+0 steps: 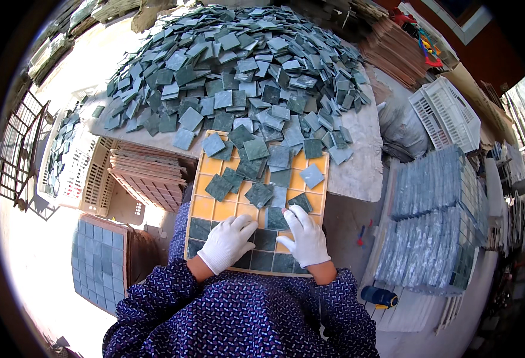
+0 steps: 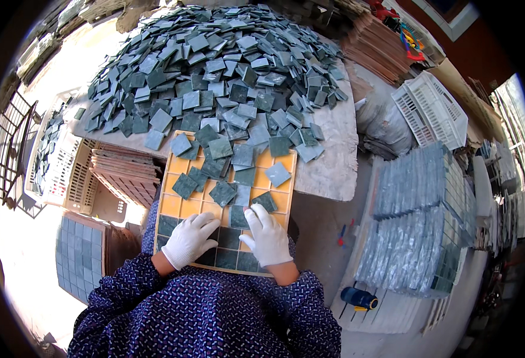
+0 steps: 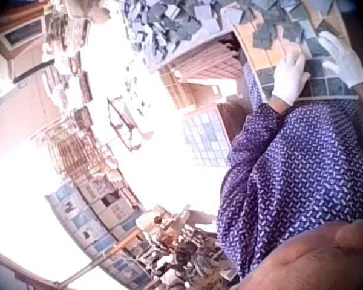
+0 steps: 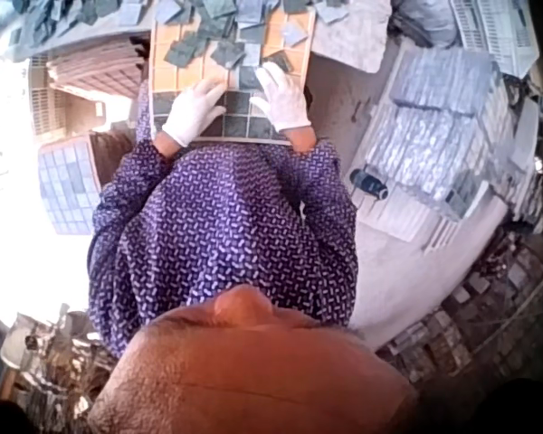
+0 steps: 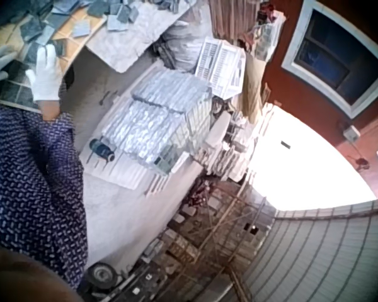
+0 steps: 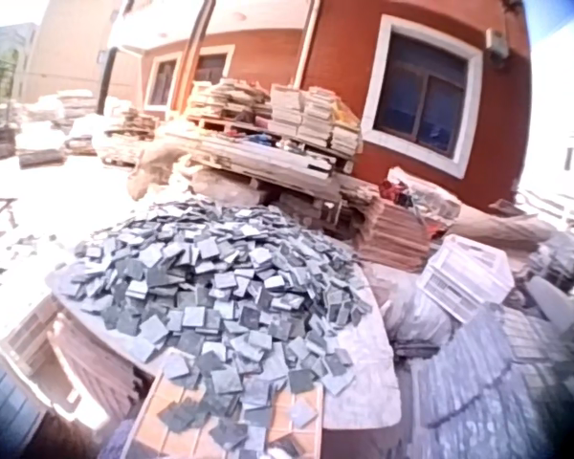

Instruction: The person places small square tiles into a grid frame, then flips the frame to reveal the assembled tile sheet. They repeat this process, picking tiles from a large pile and arranging them into the grid.

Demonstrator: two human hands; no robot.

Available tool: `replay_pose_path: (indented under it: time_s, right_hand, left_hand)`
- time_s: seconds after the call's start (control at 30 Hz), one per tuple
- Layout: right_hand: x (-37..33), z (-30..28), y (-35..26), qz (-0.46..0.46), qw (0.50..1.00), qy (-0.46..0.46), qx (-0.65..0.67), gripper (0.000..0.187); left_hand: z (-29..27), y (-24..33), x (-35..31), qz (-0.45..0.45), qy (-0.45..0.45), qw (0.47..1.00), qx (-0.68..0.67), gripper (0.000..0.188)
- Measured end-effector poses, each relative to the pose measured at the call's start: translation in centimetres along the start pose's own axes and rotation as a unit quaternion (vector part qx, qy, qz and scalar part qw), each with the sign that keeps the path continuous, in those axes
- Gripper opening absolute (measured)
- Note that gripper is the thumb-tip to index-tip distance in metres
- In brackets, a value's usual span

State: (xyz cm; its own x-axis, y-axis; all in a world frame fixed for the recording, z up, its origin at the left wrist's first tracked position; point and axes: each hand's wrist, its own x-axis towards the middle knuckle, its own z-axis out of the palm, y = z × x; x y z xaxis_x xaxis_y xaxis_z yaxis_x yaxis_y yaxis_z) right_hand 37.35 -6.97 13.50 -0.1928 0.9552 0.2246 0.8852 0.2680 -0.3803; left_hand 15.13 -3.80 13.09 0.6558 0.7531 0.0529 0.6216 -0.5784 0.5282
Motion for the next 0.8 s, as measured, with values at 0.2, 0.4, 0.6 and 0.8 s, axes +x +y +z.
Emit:
replay_pose_path:
  time_s: [0.2,0.4,0.6,0.8]
  right_hand:
    - [0.4,1.1,3.3,-0.039,0.998,0.014,0.048,0.035]
    - [-3.0,-0.3,5.1,0.204,0.947,0.026,0.246,0.021]
    - [-4.1,-0.3,4.7,0.146,0.963,-0.019,0.227,0.020]
    - [-4.3,-1.5,5.2,0.153,0.965,0.053,0.205,0.016]
  left_hand:
    - [1.5,-0.2,3.5,0.028,0.030,0.999,-0.010,0.052]
    - [2.0,1.4,5.9,-0.001,0.011,0.998,0.070,0.059]
    - [2.4,0.0,6.1,0.145,0.057,0.982,0.108,0.034]
    - [1.4,1.0,6.0,0.081,-0.003,0.988,-0.128,0.021]
